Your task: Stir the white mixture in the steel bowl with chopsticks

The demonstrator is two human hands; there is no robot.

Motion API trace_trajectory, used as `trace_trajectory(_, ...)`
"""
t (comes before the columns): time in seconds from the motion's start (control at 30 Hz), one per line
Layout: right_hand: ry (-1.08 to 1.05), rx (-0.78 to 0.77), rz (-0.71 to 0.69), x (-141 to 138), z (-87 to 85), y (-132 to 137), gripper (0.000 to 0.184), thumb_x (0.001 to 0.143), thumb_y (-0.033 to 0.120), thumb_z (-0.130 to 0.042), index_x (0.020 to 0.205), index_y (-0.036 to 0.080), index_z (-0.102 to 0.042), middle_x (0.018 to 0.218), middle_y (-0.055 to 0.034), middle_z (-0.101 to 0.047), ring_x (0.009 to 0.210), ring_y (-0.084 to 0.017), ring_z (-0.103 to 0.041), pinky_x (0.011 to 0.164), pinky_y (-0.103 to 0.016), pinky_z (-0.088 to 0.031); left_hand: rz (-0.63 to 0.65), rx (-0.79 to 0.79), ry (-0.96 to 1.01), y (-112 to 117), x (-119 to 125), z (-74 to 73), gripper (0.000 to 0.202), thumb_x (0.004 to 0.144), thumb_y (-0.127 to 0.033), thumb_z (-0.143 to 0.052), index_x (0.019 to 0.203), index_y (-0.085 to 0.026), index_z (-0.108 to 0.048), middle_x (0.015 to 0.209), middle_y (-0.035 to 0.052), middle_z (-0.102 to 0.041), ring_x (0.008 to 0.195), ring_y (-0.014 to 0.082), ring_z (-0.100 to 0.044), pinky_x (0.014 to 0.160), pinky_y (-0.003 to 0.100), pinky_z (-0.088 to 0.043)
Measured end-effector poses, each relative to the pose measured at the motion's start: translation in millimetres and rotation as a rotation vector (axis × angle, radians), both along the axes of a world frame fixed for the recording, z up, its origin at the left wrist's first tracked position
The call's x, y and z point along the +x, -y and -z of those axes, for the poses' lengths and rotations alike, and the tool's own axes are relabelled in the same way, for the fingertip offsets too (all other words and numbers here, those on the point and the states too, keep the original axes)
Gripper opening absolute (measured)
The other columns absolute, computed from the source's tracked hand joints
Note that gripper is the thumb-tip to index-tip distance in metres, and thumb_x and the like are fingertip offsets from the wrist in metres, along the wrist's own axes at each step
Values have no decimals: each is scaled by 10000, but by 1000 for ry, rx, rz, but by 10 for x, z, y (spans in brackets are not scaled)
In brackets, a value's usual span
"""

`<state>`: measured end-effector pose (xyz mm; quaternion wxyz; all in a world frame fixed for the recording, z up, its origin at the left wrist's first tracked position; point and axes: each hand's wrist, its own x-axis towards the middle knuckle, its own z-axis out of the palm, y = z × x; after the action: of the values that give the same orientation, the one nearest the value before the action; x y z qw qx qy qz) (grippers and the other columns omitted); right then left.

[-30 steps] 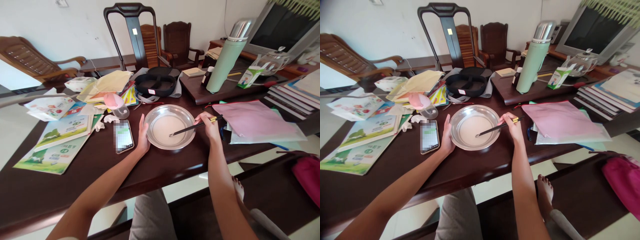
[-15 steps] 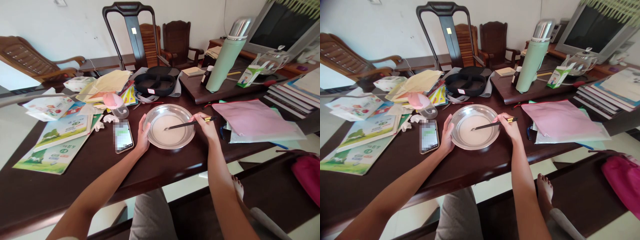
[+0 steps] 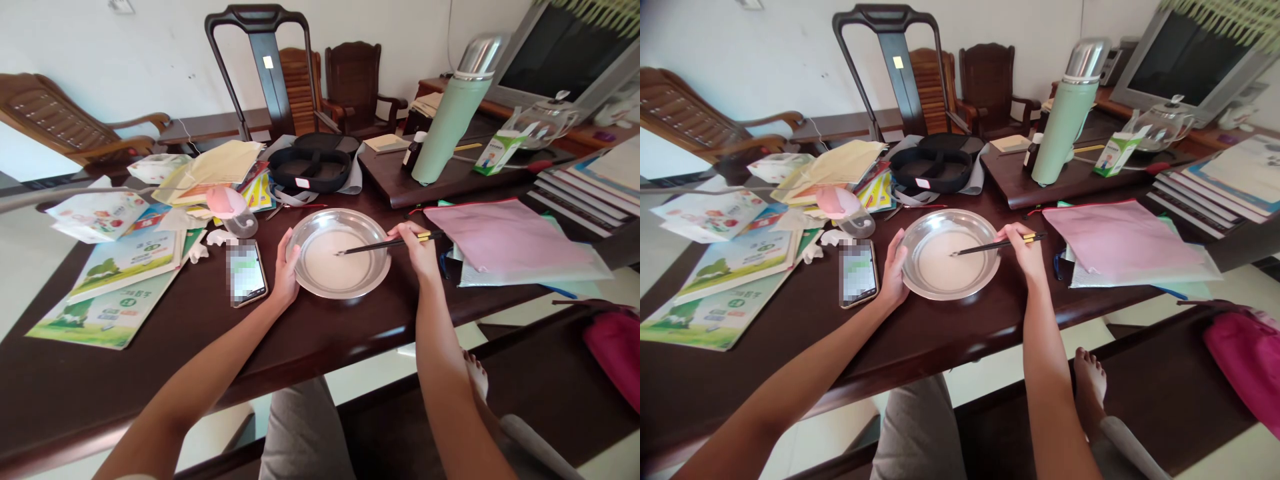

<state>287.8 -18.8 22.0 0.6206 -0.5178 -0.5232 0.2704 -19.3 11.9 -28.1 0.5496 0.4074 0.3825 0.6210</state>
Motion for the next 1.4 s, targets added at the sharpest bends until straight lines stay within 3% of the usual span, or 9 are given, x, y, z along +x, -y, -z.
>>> trace_trajectory(0.23, 27, -43, -111, -22, -22, 13, 599, 875, 855, -758, 723, 275, -755, 659, -16, -759, 724, -260, -790, 813, -419, -660, -1, -1, -9, 7, 9, -18, 832, 769, -740, -984, 1457, -343, -737, 1615, 101, -719, 1546, 397, -640, 1296, 558, -531)
trace_trajectory(0.47, -53, -14, 15, 6, -4, 7, 600, 895, 854, -732, 724, 280, -735, 563, 4, -702, 608, -252, -754, 742, -415, -650, 5, 15, -20, -2, 6, -4, 816, 797, -734, -966, 1468, -333, -732, 1609, 111, -722, 1561, 397, -625, 1307, 562, -520)
trace_trajectory(0.57, 0, -53, -110, -18, -14, 15, 616, 863, 880, -754, 735, 277, -767, 638, -16, -765, 685, -267, -795, 760, -416, -660, 0, 7, -26, -2, 3, -6, 822, 789, -746, -965, 1464, -338, -733, 1648, 104, -695, 1566, 398, -621, 1310, 561, -519)
trace_trajectory(0.67, 25, -18, -72, -23, -21, 5, 607, 863, 868, -768, 736, 275, -782, 701, -26, -802, 761, -267, -817, 826, -417, -663, 0, 9, -27, 0, 1, -4, 820, 803, -735, -959, 1477, -335, -720, 1681, 108, -667, 1583, 393, -605, 1317, 556, -512)
trace_trajectory(0.77, -38, 18, 37, -2, -9, -4, 598, 894, 849, -744, 727, 276, -750, 602, -6, -739, 649, -251, -775, 763, -410, -653, 6, 14, -29, 3, 2, -8, 816, 811, -734, -954, 1479, -330, -715, 1658, 115, -684, 1581, 393, -606, 1309, 553, -518)
trace_trajectory(0.87, -66, -25, -23, -8, 1, 4, 598, 887, 853, -745, 724, 278, -732, 562, 0, -711, 586, -251, -749, 688, -404, -642, 0, 9, -29, 7, 6, -19, 824, 793, -743, -962, 1464, -330, -723, 1626, 109, -708, 1567, 397, -619, 1294, 549, -535)
trace_trajectory(0.97, -20, -49, -116, -29, -1, 8, 594, 857, 864, -775, 757, 278, -775, 628, -10, -762, 665, -265, -791, 736, -412, -663, -3, 5, -30, 7, 11, -23, 827, 789, -747, -961, 1463, -329, -727, 1634, 109, -701, 1567, 396, -619, 1295, 548, -534)
trace_trajectory(1.17, -52, 15, 48, 8, 11, -5, 589, 906, 845, -734, 736, 281, -751, 598, -3, -737, 639, -260, -780, 766, -427, -665, -1, 23, -34, -5, 1, 1, 796, 810, -741, -951, 1459, -332, -736, 1624, 111, -708, 1567, 395, -618, 1301, 548, -526)
trace_trajectory(1.4, 10, -23, -70, -18, 0, -7, 564, 881, 823, -779, 743, 277, -782, 725, -27, -815, 792, -274, -827, 856, -429, -672, -11, 4, -33, -2, 1, -5, 813, 786, -754, -962, 1449, -338, -745, 1663, 102, -681, 1577, 389, -610, 1312, 552, -516)
